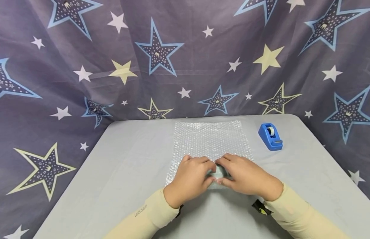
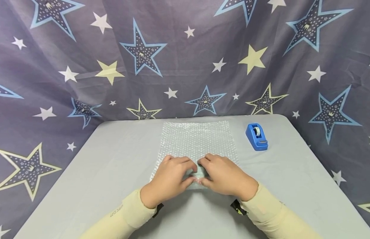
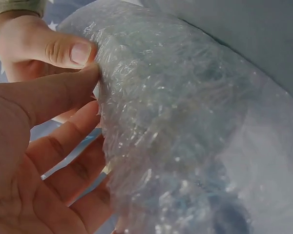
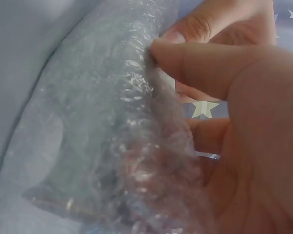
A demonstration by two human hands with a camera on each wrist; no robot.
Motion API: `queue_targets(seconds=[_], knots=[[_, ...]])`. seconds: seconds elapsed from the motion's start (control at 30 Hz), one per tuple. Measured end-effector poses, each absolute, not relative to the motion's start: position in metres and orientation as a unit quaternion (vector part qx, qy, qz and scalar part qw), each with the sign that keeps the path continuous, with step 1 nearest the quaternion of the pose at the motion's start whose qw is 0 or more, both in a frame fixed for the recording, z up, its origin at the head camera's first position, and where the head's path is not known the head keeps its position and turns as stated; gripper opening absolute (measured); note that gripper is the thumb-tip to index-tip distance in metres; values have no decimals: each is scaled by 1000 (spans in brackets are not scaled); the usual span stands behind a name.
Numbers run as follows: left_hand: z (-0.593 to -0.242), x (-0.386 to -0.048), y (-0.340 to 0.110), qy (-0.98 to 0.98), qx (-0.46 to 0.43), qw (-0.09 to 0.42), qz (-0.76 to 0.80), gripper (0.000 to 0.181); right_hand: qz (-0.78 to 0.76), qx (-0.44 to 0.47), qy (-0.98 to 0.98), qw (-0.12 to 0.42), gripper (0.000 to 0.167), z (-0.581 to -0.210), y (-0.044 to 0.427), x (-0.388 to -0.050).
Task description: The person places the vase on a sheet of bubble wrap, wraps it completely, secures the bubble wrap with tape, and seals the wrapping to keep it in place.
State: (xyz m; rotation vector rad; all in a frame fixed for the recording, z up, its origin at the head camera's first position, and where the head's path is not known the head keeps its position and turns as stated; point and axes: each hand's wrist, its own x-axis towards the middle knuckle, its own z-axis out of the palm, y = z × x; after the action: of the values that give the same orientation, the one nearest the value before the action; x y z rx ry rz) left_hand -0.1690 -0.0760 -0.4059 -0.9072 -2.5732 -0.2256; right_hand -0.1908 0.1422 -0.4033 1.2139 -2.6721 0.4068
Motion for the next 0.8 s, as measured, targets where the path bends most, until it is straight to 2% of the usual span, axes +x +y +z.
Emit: queue_targets(seconds=[0.13, 0.3, 0.4, 0.8], knots=[[-406, -169, -75, -922, -323, 200, -75, 25, 141, 408, -897, 93, 55, -403, 143, -189], [-404, -169, -75, -923, -321, 195, -79, 24, 150, 421, -886, 124, 37, -398, 140, -184], [-402, -171, -74, -924, -320, 190, -84, 23, 144, 421, -883, 147, 32, -394, 139, -180], [-400, -177, -75, -928, -318, 172, -92, 23, 121, 421, -883, 166, 31, -389, 138, -175]])
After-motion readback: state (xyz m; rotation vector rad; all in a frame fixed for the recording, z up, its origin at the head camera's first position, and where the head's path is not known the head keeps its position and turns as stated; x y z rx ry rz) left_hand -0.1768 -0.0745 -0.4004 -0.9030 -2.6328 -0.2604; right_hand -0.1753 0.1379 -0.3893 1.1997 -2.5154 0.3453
